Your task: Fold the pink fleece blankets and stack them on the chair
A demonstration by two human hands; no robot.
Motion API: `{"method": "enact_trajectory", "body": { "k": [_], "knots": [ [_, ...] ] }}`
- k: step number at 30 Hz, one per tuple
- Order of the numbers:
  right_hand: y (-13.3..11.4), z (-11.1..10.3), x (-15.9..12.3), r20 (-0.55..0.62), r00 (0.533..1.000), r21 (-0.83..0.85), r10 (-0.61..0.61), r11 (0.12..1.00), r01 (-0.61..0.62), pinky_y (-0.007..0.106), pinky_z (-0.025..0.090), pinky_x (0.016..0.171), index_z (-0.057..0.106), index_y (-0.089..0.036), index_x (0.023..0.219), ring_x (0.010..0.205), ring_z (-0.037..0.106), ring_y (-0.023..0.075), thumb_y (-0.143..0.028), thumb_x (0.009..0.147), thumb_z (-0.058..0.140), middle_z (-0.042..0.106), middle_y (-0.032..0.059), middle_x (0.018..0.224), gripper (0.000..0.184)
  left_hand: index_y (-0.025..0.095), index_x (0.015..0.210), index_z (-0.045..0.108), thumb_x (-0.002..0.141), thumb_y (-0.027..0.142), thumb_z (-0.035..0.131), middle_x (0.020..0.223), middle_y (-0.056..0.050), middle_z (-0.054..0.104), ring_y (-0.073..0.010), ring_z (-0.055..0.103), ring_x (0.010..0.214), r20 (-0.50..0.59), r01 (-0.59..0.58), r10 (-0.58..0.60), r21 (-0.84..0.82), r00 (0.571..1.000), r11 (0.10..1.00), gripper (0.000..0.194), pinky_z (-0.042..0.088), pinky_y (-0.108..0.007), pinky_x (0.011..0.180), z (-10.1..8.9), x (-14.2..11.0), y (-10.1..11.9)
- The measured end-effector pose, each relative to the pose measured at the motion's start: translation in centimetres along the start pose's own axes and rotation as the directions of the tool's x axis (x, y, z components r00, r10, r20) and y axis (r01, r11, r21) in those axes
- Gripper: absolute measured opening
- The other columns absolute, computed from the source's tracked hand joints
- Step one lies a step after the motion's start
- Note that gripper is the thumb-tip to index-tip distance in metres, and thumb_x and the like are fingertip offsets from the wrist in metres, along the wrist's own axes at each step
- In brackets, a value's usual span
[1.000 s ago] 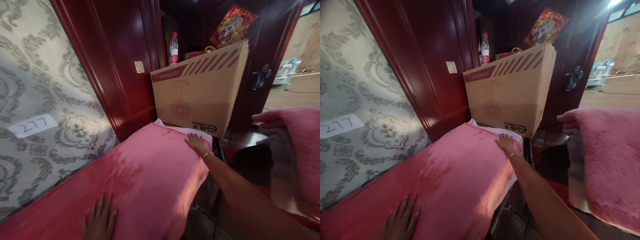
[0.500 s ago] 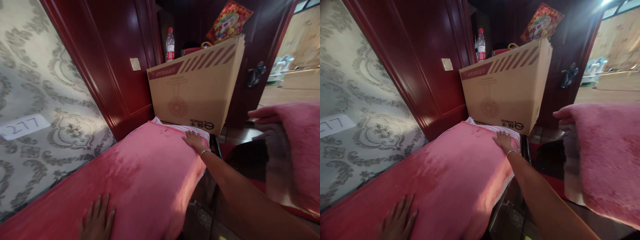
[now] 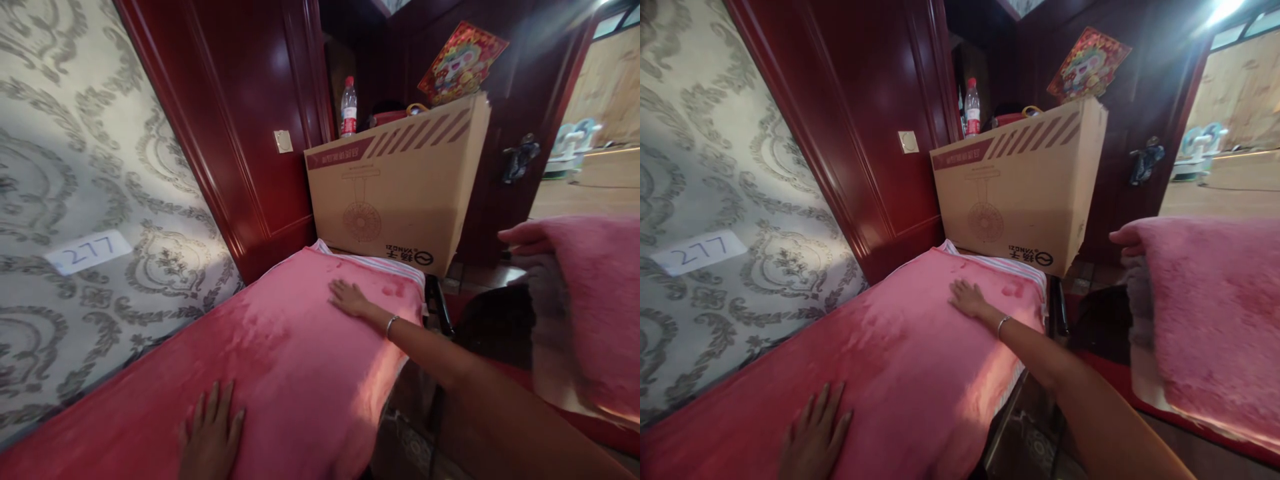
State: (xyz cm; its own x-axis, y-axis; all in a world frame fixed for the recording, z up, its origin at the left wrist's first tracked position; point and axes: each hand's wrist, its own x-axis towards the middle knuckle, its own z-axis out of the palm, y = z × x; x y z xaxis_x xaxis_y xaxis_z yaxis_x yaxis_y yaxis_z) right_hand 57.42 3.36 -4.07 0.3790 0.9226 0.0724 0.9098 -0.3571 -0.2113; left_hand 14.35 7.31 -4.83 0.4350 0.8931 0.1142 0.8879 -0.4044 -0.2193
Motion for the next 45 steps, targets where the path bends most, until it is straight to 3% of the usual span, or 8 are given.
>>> {"method": "enact_trajectory", "body": {
  "k": [3, 9, 12, 21, 24, 27, 34, 45],
  "knots": [
    [-0.4, 0.9, 0.8, 0.034, 0.998, 0.018, -0.055, 0.998, 0.054, 0.046, 0.014, 0.122, 0.023, -0.03, 0.16, 0.153, 0.013, 0.0217, -0.057, 0.1, 0.029, 0.017, 0.0014, 0.166, 0.066, 0.02, 0.155, 0.032, 0.098, 0.037, 0.026, 0.164, -0.009, 0.027, -0.0314, 0.026, 0.151, 0.017, 0.005, -0.005, -0.008, 1.0, 1.0, 0.061, 0.025, -0.055, 0.118, 0.0, 0.0, 0.0],
    [7.7, -0.7, 1.7, 0.013, 0.977, -0.022, 0.212, 0.977, -0.212, 0.056, 0.015, 0.119, 0.028, -0.02, 0.158, 0.151, 0.017, 0.0309, -0.048, 0.101, 0.028, 0.02, 0.0119, 0.165, 0.064, 0.02, 0.156, 0.031, 0.097, 0.038, 0.025, 0.164, -0.008, 0.025, -0.0317, 0.026, 0.15, 0.021, 0.015, -0.015, 0.006, 1.0, 1.0, 0.061, 0.026, -0.055, 0.118, 0.6, 0.1, -0.1],
    [9.6, -1.3, 1.7, -0.005, 0.963, -0.035, 0.271, 0.962, -0.271, 0.055, 0.017, 0.119, 0.03, -0.022, 0.158, 0.151, 0.017, 0.0299, -0.048, 0.102, 0.029, 0.02, 0.0111, 0.166, 0.062, 0.021, 0.156, 0.032, 0.097, 0.038, 0.026, 0.164, -0.008, 0.027, -0.0311, 0.027, 0.15, -0.002, 0.01, -0.01, -0.02, 1.0, 1.0, 0.062, 0.026, -0.056, 0.117, 0.8, 0.2, -0.2],
    [8.2, 0.0, -2.8, -0.059, 0.973, -0.052, 0.222, 0.973, -0.225, 0.052, 0.018, 0.118, 0.039, -0.033, 0.153, 0.15, 0.019, 0.0285, -0.054, 0.1, 0.035, 0.028, 0.0035, 0.164, 0.057, 0.017, 0.154, 0.036, 0.094, 0.038, 0.027, 0.164, -0.009, 0.027, -0.0322, 0.029, 0.149, -0.021, -0.02, 0.021, 0.023, 1.0, 1.0, 0.064, 0.026, -0.057, 0.118, 1.3, 0.5, -0.6],
    [9.1, -0.9, -4.7, -0.116, 0.938, -0.053, 0.327, 0.941, -0.335, 0.059, 0.018, 0.116, 0.039, -0.022, 0.153, 0.148, 0.023, 0.0331, -0.046, 0.101, 0.032, 0.029, 0.0127, 0.162, 0.057, 0.019, 0.153, 0.038, 0.094, 0.041, 0.029, 0.162, -0.009, 0.031, -0.0332, 0.029, 0.149, -0.039, -0.064, 0.064, -0.01, 0.997, 0.998, 0.064, 0.026, -0.058, 0.117, 1.9, 0.8, -0.9],
    [7.6, -1.6, -5.3, -0.164, 0.904, -0.041, 0.395, 0.913, -0.406, 0.067, 0.018, 0.111, 0.039, -0.01, 0.151, 0.147, 0.023, 0.0402, -0.04, 0.102, 0.028, 0.03, 0.024, 0.159, 0.06, 0.021, 0.153, 0.04, 0.094, 0.04, 0.03, 0.162, -0.008, 0.034, -0.0328, 0.03, 0.149, -0.06, -0.042, 0.041, -0.001, 0.997, 0.999, 0.063, 0.025, -0.057, 0.118, 2.0, 1.0, -0.8],
    [1.2, 0.5, -6.8, -0.054, 0.979, -0.007, 0.196, 0.981, -0.196, 0.054, 0.02, 0.117, 0.038, -0.028, 0.155, 0.15, 0.02, 0.0328, -0.056, 0.099, 0.033, 0.027, 0.0051, 0.164, 0.062, 0.018, 0.156, 0.032, 0.098, 0.038, 0.025, 0.164, -0.01, 0.029, -0.0309, 0.028, 0.15, -0.018, -0.003, 0.003, -0.001, 1.0, 1.0, 0.061, 0.025, -0.052, 0.118, 0.0, 0.5, 0.1],
    [1.4, -0.2, -7.6, 0.014, 0.979, 0.006, 0.202, 0.979, -0.203, 0.052, 0.015, 0.119, 0.031, -0.027, 0.158, 0.151, 0.015, 0.0302, -0.055, 0.101, 0.031, 0.019, 0.0058, 0.166, 0.064, 0.021, 0.155, 0.034, 0.101, 0.038, 0.025, 0.162, -0.01, 0.033, -0.0304, 0.029, 0.149, -0.031, 0.013, -0.013, 0.011, 0.999, 1.0, 0.057, 0.028, -0.053, 0.117, -1.4, -0.2, 0.8]
  ]
}}
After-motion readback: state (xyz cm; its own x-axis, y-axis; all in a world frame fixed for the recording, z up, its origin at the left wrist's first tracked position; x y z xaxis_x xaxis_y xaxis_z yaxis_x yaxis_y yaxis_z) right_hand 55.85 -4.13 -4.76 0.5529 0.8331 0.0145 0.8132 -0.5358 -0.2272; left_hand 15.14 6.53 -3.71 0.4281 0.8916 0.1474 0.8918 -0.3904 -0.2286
